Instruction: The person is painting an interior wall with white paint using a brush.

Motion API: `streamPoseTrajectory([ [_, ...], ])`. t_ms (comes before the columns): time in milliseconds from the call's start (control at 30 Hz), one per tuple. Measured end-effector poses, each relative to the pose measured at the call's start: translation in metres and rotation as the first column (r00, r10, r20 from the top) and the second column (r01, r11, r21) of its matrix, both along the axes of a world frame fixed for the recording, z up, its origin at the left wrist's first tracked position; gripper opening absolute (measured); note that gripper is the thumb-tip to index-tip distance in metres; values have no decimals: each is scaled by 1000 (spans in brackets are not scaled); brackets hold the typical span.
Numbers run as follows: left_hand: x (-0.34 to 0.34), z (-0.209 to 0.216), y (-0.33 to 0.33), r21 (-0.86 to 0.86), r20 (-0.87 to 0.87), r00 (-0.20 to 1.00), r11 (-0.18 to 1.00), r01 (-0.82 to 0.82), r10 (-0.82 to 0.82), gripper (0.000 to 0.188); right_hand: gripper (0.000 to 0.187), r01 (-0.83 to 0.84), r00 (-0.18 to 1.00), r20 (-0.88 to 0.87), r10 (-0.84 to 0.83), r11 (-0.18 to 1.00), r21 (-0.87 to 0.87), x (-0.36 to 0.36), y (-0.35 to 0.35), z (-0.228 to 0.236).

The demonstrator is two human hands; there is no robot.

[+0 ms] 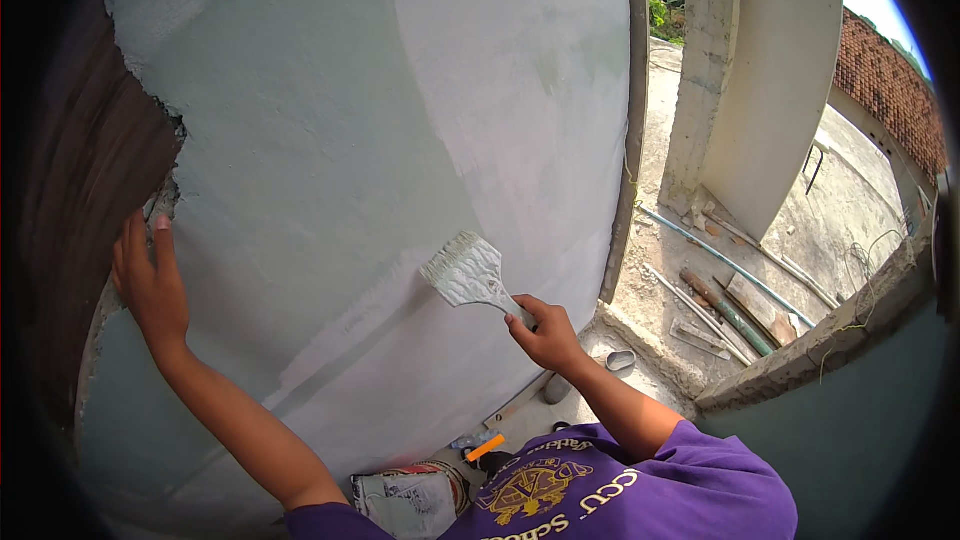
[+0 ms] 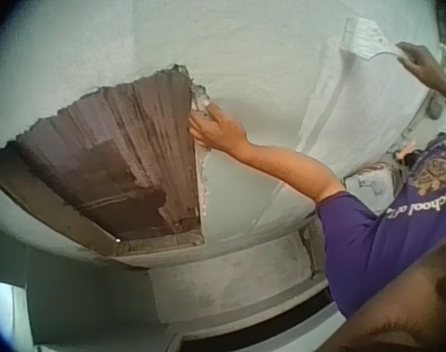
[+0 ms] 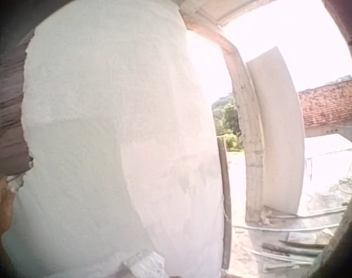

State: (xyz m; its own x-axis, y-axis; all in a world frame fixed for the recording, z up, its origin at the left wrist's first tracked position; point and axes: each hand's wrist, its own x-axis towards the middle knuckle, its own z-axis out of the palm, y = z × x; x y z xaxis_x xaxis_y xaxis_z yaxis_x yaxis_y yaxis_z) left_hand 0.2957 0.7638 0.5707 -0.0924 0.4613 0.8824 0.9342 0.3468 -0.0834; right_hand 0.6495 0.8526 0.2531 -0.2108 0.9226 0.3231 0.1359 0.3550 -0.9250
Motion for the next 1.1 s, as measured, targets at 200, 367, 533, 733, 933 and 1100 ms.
streamPoseTrajectory([
  [200,-3,0,-1,-11,37,999,1000,14,-14,52,35,34,991,126,-32,999,-11,9,-19,-10],
  [367,-4,-2,1,10,18,999,1000,28,-28,52,33,-29,997,72,37,994,-109,11,-8,3],
  [533,-4,0,1,1,57,998,1000,23,-23,53,33,6,989,149,9,995,-101,2,-17,7],
  [733,-4,-1,0,7,34,998,999,54,-54,53,32,-15,999,46,20,995,-103,8,-18,7],
  [933,-1,1,1,8,46,998,999,48,-49,56,36,-42,990,129,53,995,-85,2,-17,12],
  [1100,-2,-1,0,0,39,999,999,37,-37,55,37,-59,996,56,64,995,-84,7,-21,15],
])
